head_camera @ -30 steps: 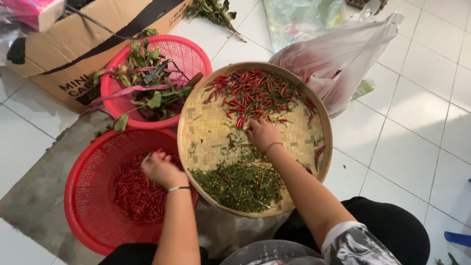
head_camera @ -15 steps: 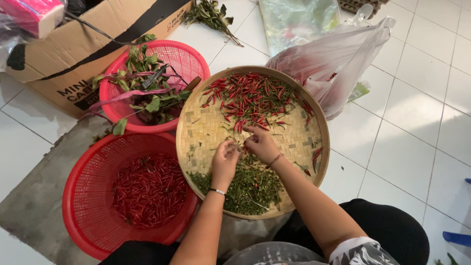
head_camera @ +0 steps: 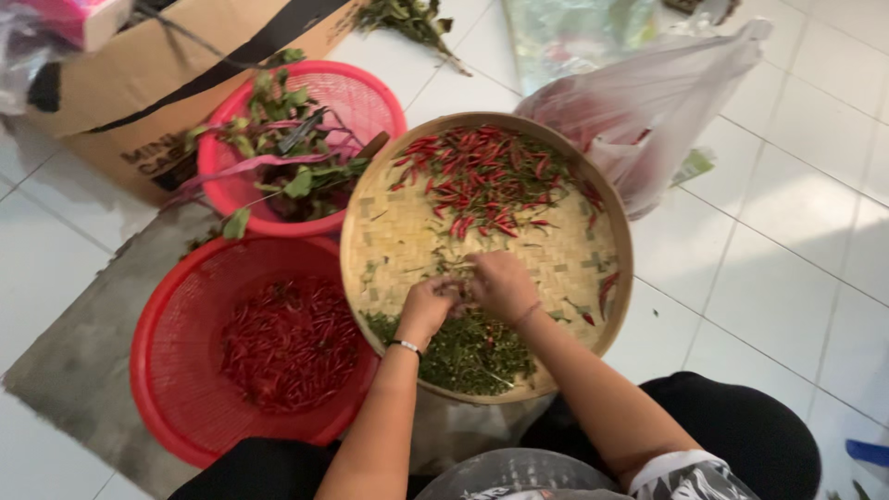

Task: The person sits on the floor and removes stems from red chili peppers, placing the peppers into a red basket and the stems into a woven tray. The task continues throughout the clip with consistent hand movements.

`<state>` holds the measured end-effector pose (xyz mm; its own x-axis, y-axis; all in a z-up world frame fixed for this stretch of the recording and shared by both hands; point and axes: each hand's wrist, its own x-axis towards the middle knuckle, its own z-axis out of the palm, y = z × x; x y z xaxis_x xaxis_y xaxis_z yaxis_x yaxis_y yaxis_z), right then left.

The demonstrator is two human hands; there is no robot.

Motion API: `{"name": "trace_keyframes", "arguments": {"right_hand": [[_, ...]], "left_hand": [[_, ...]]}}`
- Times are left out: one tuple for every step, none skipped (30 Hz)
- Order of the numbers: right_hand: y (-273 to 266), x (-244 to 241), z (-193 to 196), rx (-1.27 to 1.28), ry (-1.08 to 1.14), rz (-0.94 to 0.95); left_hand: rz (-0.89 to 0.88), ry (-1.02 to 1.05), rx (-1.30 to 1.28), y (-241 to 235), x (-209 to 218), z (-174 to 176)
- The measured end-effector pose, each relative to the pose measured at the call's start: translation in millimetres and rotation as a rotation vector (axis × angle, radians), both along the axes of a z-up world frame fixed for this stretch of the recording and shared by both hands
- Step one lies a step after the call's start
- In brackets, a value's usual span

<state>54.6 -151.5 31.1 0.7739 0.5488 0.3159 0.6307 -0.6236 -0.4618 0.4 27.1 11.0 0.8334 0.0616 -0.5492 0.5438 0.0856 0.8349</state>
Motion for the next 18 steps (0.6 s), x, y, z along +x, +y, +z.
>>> {"name": "trace_keyframes", "arguments": {"right_hand": [[-4, 8, 1, -0.028, 0.127, -0.131], [-6, 16, 2, -0.059, 0.255, -0.261], [-10, 25, 2, -0.150, 0.299, -0.254], [-12, 32, 3, -0.241, 0.342, -0.247], [-12, 38, 3, -0.333, 0.380, -0.243], [-8, 41, 3, -0.299, 0.311, -0.227], [-1, 43, 2, -0.264, 0.242, -0.210], [6, 44, 1, -0.228, 0.173, -0.194], [14, 45, 1, -0.279, 0.227, -0.254], [23, 48, 1, -0.330, 0.280, -0.314], [32, 54, 2, -0.381, 0.331, -0.375], [39, 60, 2, -0.414, 0.390, -0.388], [44, 66, 2, -0.448, 0.449, -0.406], [46, 71, 1, -0.481, 0.508, -0.424], [46, 74, 1, -0.447, 0.514, -0.435], [44, 76, 0, -0.413, 0.520, -0.447], [42, 76, -1, -0.380, 0.524, -0.456], [39, 74, -2, -0.320, 0.488, -0.396]], "left_hand": [[-0.003, 0.041, 0.084, 7, 1, 5], [0.124, -0.003, -0.016, 16, 1, 8], [0.250, -0.049, -0.117, 26, 2, 9], [0.375, -0.096, -0.217, 34, 1, 9], [0.417, -0.080, -0.236, 39, 1, 7], [0.460, -0.064, -0.254, 44, 2, 4], [0.502, -0.050, -0.272, 48, 3, 1], [0.504, -0.078, -0.313, 48, 4, -4], [0.507, -0.102, -0.352, 45, 3, -9], [0.509, -0.126, -0.391, 42, 2, -14], [0.490, -0.105, -0.349, 40, 3, -18], [0.471, -0.083, -0.307, 37, 3, -21], [0.448, -0.060, -0.266, 35, 4, -24], [0.442, -0.058, -0.280, 33, 5, -27], [0.432, -0.056, -0.296, 31, 6, -28], [0.423, -0.054, -0.311, 30, 7, -29], [0.404, -0.048, -0.324, 28, 9, -30], [0.386, -0.043, -0.337, 27, 10, -31]]}}
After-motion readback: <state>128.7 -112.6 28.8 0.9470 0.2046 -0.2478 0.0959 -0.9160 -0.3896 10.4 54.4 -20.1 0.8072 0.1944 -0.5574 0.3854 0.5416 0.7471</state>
